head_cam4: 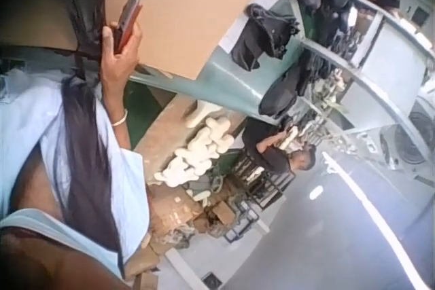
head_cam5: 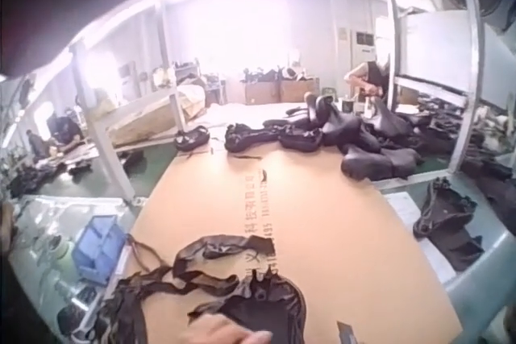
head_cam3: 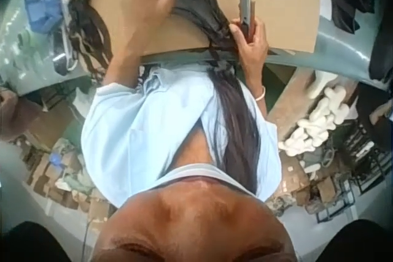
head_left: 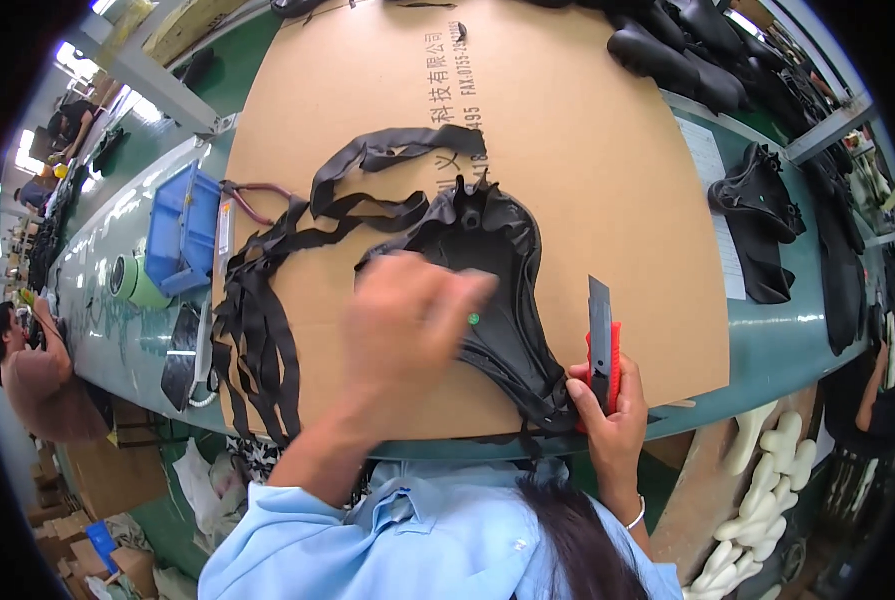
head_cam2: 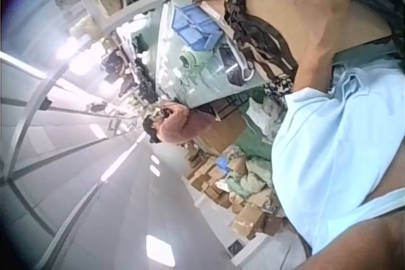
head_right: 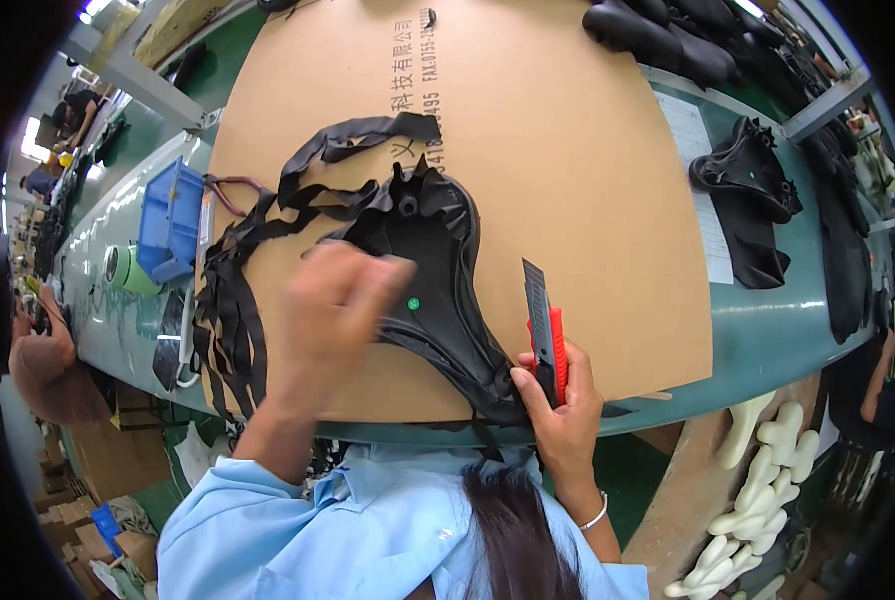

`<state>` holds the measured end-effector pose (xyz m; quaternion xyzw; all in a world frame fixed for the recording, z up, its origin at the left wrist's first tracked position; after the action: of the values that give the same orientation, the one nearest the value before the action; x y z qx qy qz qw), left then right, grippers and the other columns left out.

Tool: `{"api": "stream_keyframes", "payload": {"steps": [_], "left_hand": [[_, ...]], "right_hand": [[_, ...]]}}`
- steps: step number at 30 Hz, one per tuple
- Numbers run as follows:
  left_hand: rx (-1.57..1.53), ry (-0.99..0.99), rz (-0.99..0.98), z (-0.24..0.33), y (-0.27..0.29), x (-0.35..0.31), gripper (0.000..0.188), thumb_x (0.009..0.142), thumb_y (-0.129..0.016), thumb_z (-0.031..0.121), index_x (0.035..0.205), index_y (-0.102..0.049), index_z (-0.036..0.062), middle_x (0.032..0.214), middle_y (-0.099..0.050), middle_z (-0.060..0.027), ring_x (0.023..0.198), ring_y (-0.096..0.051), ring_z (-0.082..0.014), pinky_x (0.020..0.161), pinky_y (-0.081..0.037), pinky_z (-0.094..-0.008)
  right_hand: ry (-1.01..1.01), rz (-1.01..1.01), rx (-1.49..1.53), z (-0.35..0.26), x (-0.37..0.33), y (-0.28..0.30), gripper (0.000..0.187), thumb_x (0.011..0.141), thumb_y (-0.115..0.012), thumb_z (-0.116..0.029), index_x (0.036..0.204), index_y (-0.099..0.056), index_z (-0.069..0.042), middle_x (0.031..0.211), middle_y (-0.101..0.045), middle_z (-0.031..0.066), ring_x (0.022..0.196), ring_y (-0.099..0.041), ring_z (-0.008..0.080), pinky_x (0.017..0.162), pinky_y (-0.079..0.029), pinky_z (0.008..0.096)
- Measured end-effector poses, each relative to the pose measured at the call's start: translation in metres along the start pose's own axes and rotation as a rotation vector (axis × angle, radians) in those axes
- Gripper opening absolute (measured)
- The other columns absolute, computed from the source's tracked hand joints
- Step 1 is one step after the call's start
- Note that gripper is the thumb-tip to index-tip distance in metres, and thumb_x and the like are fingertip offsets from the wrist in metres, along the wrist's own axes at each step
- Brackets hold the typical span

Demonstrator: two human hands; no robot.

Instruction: Trim excess material from bicycle seats using a utility knife.

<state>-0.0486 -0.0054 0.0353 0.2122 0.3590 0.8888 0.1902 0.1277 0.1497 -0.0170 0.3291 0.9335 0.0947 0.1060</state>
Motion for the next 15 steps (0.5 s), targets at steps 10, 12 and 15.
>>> {"api": "stream_keyframes", "payload": {"steps": [10,12,15], "left_hand": [[-0.358,0.141,-0.096,0.004,-0.047,-0.013,0.013,0.073,-0.069,0.011,0.070,-0.059,0.0026,0.070,-0.054,-0.0065,0.070,-0.053,-0.0205,0.063,-0.042,-0.0333],[-0.395,0.155,-0.092,0.002,-0.043,-0.016,0.013,0.072,-0.069,0.010,0.069,-0.059,0.0025,0.069,-0.053,-0.0063,0.068,-0.053,-0.0199,0.060,-0.042,-0.0330],[-0.437,0.133,-0.051,-0.004,-0.041,-0.018,0.013,0.071,-0.068,0.009,0.067,-0.057,0.0023,0.067,-0.052,-0.0062,0.066,-0.052,-0.0191,0.055,-0.041,-0.0326]], "right_hand": [[0.558,0.042,-0.461,-0.021,-0.001,0.006,0.048,0.087,-0.067,-0.010,0.132,-0.050,-0.003,0.092,-0.067,0.0119,0.073,-0.063,0.0206,0.067,-0.051,0.0286],[0.591,-0.050,-0.458,-0.031,0.009,-0.002,0.051,0.087,-0.066,-0.010,0.135,-0.049,-0.006,0.087,-0.065,0.0122,0.069,-0.061,0.0229,0.064,-0.050,0.0304],[0.567,-0.196,-0.550,-0.050,0.017,-0.012,0.054,0.087,-0.065,-0.007,0.138,-0.048,-0.011,0.077,-0.060,0.0123,0.062,-0.058,0.0256,0.059,-0.047,0.0343]]}}
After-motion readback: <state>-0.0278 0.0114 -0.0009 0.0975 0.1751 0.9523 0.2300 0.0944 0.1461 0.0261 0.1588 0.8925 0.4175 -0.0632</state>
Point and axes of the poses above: each hand's wrist, its own x-axis towards the middle knuckle, its own y-axis out of the back of the hand, z = x × y, the point moved 3 cm from there along x, towards the middle knuckle
